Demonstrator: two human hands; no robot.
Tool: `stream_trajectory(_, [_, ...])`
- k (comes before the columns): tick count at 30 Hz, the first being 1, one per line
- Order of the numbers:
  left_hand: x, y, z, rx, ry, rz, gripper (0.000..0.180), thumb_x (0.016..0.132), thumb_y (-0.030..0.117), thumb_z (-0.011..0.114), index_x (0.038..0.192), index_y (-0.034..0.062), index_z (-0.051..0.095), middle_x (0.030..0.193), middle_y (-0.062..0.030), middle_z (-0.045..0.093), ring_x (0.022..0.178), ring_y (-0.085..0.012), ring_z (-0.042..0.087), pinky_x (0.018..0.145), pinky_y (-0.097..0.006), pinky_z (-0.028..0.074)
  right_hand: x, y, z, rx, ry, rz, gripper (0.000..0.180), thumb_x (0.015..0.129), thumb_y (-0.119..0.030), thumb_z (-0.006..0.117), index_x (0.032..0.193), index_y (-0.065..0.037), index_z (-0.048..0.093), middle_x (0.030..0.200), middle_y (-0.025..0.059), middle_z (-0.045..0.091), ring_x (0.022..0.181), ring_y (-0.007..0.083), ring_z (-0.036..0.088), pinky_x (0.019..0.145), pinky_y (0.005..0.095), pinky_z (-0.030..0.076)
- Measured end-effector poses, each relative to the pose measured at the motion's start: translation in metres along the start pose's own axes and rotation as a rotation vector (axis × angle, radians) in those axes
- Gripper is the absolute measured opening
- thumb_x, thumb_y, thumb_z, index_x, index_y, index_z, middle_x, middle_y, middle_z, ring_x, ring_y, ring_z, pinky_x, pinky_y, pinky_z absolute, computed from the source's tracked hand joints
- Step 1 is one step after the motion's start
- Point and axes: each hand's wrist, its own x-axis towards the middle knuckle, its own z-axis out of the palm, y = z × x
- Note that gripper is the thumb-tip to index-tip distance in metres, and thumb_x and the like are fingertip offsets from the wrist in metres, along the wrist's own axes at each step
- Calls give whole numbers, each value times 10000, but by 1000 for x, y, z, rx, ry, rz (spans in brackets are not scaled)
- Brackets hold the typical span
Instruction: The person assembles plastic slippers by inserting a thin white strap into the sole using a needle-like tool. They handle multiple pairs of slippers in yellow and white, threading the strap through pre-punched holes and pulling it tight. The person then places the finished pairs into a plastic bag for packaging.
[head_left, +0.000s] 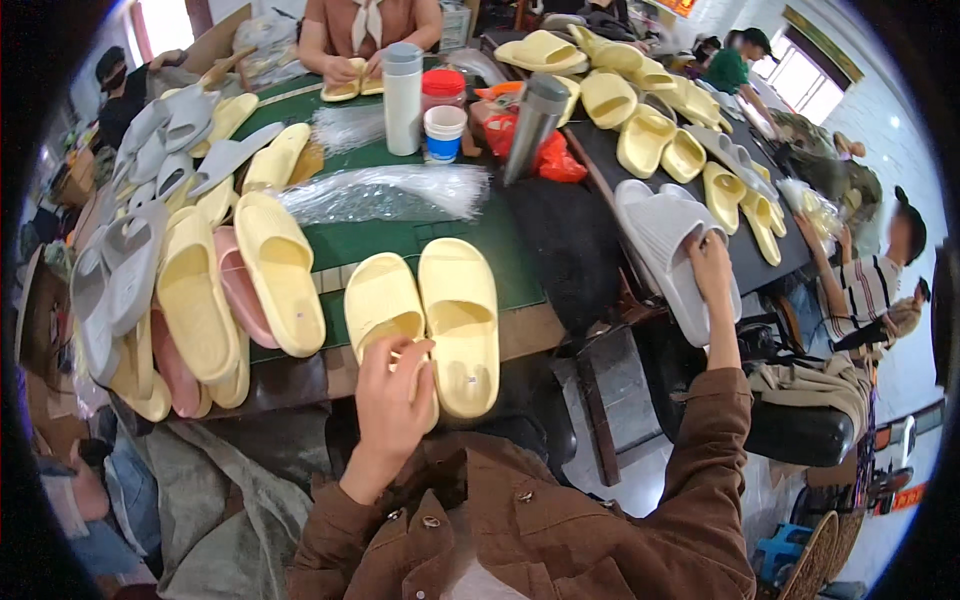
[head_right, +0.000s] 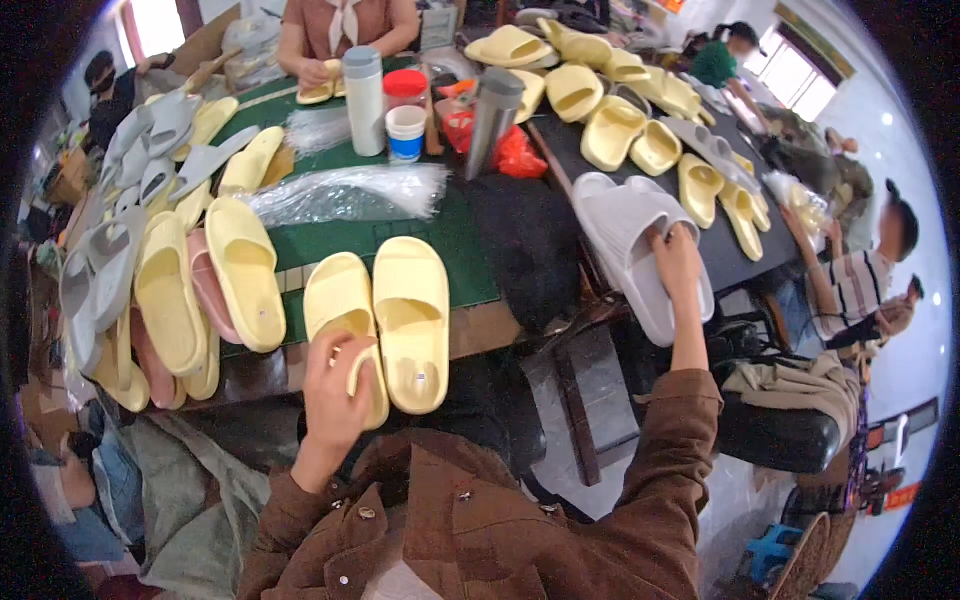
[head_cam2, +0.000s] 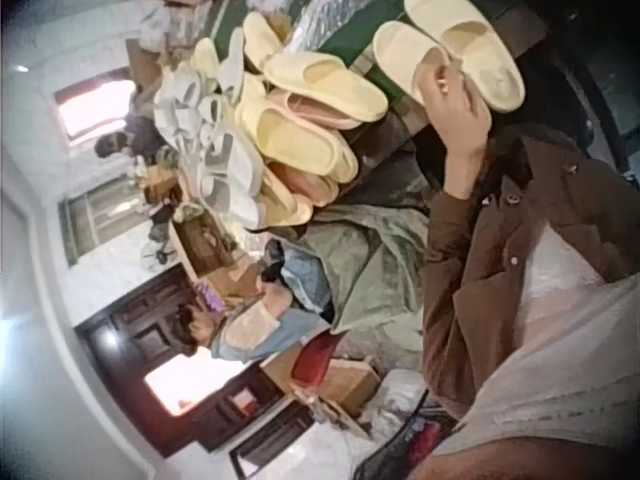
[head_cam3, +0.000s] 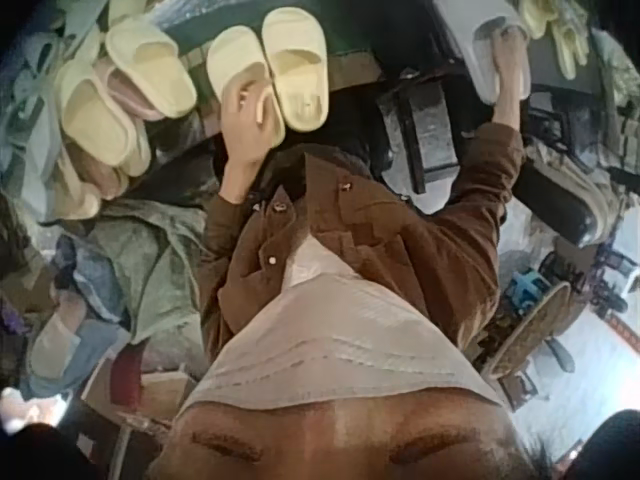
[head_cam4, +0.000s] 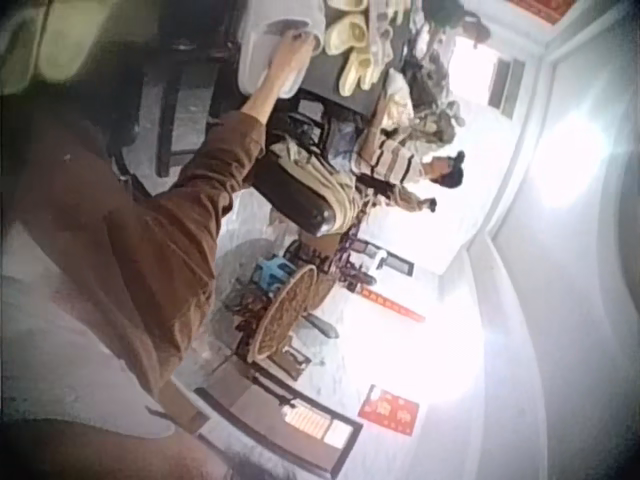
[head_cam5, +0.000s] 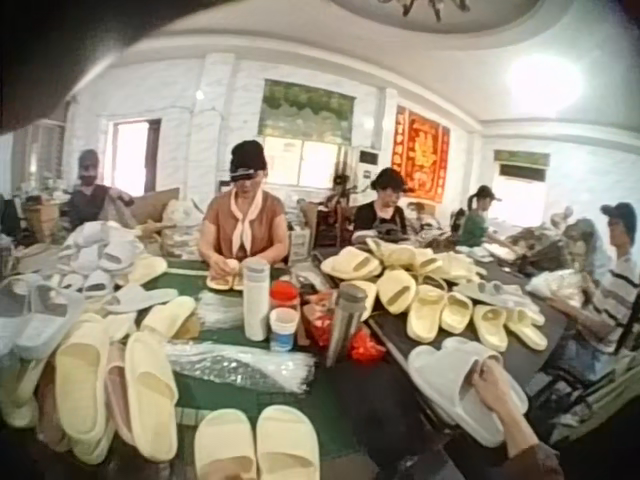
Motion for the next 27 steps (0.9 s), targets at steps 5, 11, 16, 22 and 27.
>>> stream_trajectory(5, [-19,-8,11,180,-204,4,440,849,171,626,1279,97,562,1305,-237,397,1222,-419,379,1020,-491,307,3,16,1,-10,-29,-53,308,880,-254,578,970,37,535,936,251,598,901,431,567,761,474,436])
stream_trajectory(11, [-22,-21,47,296,-231,-18,663,842,244,639,1409,32,368,1417,-280,300,1296,-467,296,1086,-545,218,-3,4,-1,-41,-47,-91,331,892,-258,565,1035,35,509,1041,272,575,1004,460,538,827,495,429])
stream_trajectory(16, [-13,-29,57,326,-200,2,676,838,246,637,1398,-6,354,1417,-281,305,1289,-464,313,1092,-557,212,-2,8,-1,-40,-54,-105,342,910,-270,551,1032,46,499,1038,278,571,1005,467,531,818,500,426])
stream_trajectory(22, [12,-46,65,356,-119,26,644,854,275,619,1379,-14,384,1381,-285,348,1268,-450,339,1082,-547,226,-4,1,-9,6,-119,-90,339,931,-271,540,1043,45,488,1022,280,566,977,461,534,826,472,420])
stream_trajectory(27, [32,-67,70,399,-49,32,634,839,270,635,1359,-13,407,1359,-275,371,1256,-438,354,1072,-547,242,-9,3,-10,126,-56,-176,346,941,-275,533,1077,42,500,1021,276,557,1006,451,521,865,443,409])
